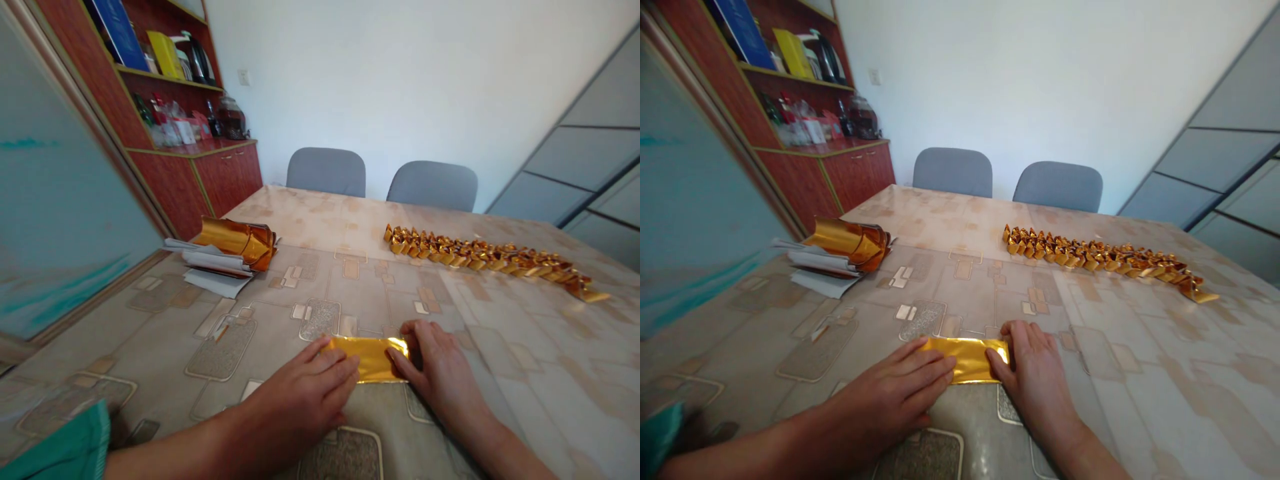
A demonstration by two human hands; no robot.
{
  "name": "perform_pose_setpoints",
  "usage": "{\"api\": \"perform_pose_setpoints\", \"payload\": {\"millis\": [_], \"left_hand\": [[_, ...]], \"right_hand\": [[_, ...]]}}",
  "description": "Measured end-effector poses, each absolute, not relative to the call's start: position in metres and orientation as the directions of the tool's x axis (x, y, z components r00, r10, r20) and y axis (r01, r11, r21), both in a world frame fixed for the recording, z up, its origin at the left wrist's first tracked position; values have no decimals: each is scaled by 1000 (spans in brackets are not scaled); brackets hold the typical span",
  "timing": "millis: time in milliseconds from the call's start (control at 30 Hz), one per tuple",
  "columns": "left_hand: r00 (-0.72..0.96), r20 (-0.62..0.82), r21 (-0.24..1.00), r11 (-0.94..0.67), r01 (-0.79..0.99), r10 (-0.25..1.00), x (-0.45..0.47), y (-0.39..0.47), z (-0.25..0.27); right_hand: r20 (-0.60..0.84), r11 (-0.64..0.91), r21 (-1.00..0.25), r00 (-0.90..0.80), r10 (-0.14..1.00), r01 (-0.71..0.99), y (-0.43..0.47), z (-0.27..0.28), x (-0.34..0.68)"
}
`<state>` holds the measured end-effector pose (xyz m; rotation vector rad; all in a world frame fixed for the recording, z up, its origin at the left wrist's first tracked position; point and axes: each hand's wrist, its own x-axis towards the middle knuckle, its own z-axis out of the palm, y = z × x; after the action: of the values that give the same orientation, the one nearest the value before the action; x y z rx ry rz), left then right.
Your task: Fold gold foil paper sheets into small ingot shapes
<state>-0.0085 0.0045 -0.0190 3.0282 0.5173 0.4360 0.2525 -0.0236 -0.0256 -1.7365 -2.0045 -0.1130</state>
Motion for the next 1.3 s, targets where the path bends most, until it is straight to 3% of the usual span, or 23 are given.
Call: {"api": "perform_pose_setpoints", "payload": {"millis": [300, 567, 867, 1300], "left_hand": [[923, 241, 141, -952, 272, 300, -8, 12, -16], [922, 275, 201, -954, 222, 273, -10, 12, -10], [921, 283, 285, -940, 187, 268, -16, 16, -8], [964, 90, 114, -964, 241, 251, -71, 30, 0]], "right_hand": [[584, 566, -65, -429, 689, 822, -61, -18, 205], [493, 488, -68, -396, 775, 870, -75, -22, 210], [525, 436, -50, -347, 777, 899, -85, -22, 238], [442, 469, -176, -357, 823, 865, -76, -15, 242]]}}
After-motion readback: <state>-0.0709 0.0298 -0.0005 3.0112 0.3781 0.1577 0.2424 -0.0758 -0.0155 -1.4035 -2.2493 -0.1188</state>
